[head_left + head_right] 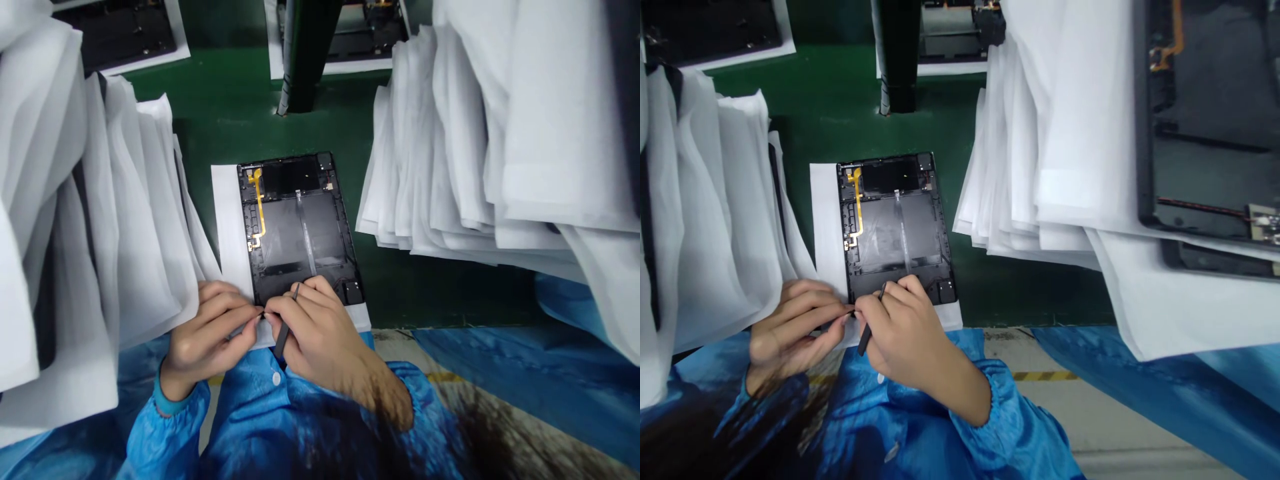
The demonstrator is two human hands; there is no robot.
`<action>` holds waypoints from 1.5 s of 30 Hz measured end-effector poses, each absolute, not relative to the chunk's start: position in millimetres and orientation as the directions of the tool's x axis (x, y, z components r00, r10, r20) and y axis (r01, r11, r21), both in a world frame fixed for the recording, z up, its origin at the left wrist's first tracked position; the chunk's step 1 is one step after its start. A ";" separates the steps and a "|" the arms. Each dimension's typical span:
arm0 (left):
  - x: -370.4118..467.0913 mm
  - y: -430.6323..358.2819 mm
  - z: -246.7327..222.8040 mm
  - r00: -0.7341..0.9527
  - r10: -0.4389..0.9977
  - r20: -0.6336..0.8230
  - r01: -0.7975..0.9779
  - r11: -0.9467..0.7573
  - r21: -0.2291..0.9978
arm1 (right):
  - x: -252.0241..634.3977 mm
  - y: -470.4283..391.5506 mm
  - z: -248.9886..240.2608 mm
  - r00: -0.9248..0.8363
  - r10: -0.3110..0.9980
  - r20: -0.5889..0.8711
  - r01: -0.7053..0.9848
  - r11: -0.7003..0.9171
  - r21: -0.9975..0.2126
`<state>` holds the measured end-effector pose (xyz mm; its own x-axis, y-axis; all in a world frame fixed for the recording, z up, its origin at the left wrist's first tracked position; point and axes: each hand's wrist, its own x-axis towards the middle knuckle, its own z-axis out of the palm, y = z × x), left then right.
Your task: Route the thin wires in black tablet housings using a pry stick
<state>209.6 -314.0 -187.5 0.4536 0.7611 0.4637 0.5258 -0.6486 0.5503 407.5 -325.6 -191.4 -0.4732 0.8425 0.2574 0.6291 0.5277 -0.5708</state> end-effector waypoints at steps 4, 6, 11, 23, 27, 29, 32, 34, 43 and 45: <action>210.2 -314.6 -188.5 0.446 0.765 0.464 0.532 -0.644 0.550 | 405.5 -327.3 -194.0 -0.432 0.861 0.268 0.627 0.500 -0.597; 210.6 -315.1 -189.3 0.435 0.768 0.470 0.545 -0.640 0.541 | 404.3 -327.7 -195.1 -0.412 0.866 0.284 0.620 0.495 -0.609; 211.9 -314.6 -189.0 0.447 0.781 0.436 0.560 -0.624 0.545 | 400.4 -328.2 -199.0 -0.377 0.871 0.314 0.628 0.490 -0.605; 213.8 -315.1 -192.4 0.412 0.800 0.436 0.575 -0.600 0.556 | 398.3 -327.1 -200.2 -0.315 0.883 0.347 0.625 0.468 -0.625; 212.7 -313.3 -190.6 0.433 0.786 0.442 0.569 -0.618 0.542 | 395.6 -327.0 -201.3 -0.290 0.889 0.354 0.627 0.456 -0.631; 211.9 -312.5 -189.4 0.439 0.784 0.439 0.560 -0.621 0.548 | 395.1 -327.4 -202.4 -0.267 0.895 0.358 0.627 0.443 -0.640; 211.1 -312.8 -189.9 0.430 0.772 0.468 0.528 -0.636 0.563 | 395.2 -328.3 -201.4 -0.244 0.902 0.357 0.609 0.429 -0.667; 211.3 -313.9 -192.1 0.392 0.785 0.480 0.534 -0.618 0.577 | 395.1 -328.8 -198.8 -0.262 0.907 0.328 0.607 0.420 -0.675; 209.1 -315.5 -193.2 0.309 0.856 0.415 0.578 -0.516 0.632 | 394.7 -325.9 -189.1 -0.372 0.911 0.180 0.649 0.393 -0.652; 206.7 -316.0 -192.0 0.293 0.859 0.420 0.576 -0.510 0.639 | 394.7 -324.8 -188.2 -0.370 0.916 0.154 0.648 0.373 -0.664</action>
